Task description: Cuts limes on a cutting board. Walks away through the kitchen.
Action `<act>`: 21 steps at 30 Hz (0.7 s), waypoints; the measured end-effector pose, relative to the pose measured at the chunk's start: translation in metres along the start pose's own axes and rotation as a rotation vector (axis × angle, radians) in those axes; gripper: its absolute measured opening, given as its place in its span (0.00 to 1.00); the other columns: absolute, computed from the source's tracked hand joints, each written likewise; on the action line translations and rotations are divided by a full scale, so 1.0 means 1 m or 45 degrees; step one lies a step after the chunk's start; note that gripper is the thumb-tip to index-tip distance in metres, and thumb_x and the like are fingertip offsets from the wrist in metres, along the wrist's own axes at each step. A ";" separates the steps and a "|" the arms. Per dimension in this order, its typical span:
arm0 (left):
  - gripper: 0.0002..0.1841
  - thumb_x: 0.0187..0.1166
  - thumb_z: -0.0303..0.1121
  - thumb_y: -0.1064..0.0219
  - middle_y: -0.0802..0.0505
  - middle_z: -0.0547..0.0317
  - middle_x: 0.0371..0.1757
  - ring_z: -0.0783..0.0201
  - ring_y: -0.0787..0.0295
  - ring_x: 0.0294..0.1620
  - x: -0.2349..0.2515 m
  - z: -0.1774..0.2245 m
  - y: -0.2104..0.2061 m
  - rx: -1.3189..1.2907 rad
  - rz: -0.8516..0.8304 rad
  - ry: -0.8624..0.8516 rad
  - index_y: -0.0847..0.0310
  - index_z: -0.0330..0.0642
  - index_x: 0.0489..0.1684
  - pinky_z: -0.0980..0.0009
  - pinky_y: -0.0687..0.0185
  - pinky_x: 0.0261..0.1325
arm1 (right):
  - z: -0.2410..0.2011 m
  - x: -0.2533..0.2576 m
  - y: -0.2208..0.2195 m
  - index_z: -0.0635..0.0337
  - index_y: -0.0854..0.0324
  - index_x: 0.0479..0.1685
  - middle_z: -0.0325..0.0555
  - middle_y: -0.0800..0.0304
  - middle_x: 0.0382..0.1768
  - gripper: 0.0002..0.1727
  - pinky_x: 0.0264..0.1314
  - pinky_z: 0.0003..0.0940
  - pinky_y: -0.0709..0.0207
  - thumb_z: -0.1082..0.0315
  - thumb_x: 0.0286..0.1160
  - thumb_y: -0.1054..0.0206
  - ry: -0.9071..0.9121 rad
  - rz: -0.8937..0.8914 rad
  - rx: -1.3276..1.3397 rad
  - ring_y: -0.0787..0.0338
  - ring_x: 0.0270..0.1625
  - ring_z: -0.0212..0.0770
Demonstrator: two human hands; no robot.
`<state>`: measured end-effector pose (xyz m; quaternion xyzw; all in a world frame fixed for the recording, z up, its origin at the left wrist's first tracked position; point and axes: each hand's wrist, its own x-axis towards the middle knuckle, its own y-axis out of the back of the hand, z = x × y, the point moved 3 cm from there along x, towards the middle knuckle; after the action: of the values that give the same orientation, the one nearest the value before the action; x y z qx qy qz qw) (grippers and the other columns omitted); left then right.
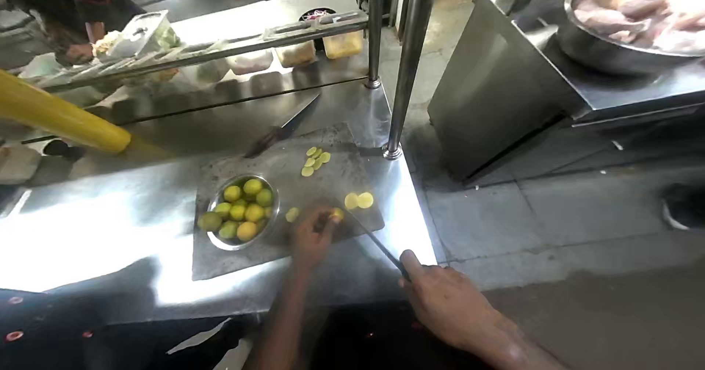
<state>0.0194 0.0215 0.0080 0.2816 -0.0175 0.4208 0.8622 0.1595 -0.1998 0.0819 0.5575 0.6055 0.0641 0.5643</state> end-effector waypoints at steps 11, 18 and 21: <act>0.09 0.77 0.34 0.28 0.09 0.61 0.47 0.72 0.14 0.35 0.002 -0.008 -0.001 0.120 0.005 -0.121 0.11 0.43 0.49 0.74 0.14 0.38 | -0.038 0.035 0.017 0.54 0.34 0.70 0.57 0.11 0.41 0.20 0.48 0.60 0.15 0.52 0.93 0.56 0.034 -0.078 -0.036 0.07 0.47 0.62; 0.08 0.76 0.35 0.27 0.08 0.61 0.50 0.71 0.11 0.40 -0.001 -0.008 -0.001 0.156 0.044 -0.153 0.10 0.45 0.47 0.72 0.11 0.44 | -0.075 0.097 0.028 0.50 0.36 0.73 0.52 0.11 0.42 0.20 0.45 0.57 0.14 0.56 0.88 0.44 0.083 0.098 -0.054 0.06 0.47 0.58; 0.10 0.81 0.42 0.29 0.08 0.64 0.52 0.72 0.11 0.41 -0.003 -0.007 -0.001 0.193 0.061 -0.172 0.09 0.47 0.48 0.73 0.10 0.43 | -0.049 0.061 0.018 0.52 0.39 0.77 0.57 0.11 0.45 0.22 0.49 0.62 0.15 0.57 0.90 0.48 -0.003 -0.142 -0.077 0.07 0.49 0.63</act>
<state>0.0169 0.0224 0.0006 0.3730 -0.0504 0.4215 0.8250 0.1491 -0.1203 0.0744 0.5055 0.6327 0.0502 0.5845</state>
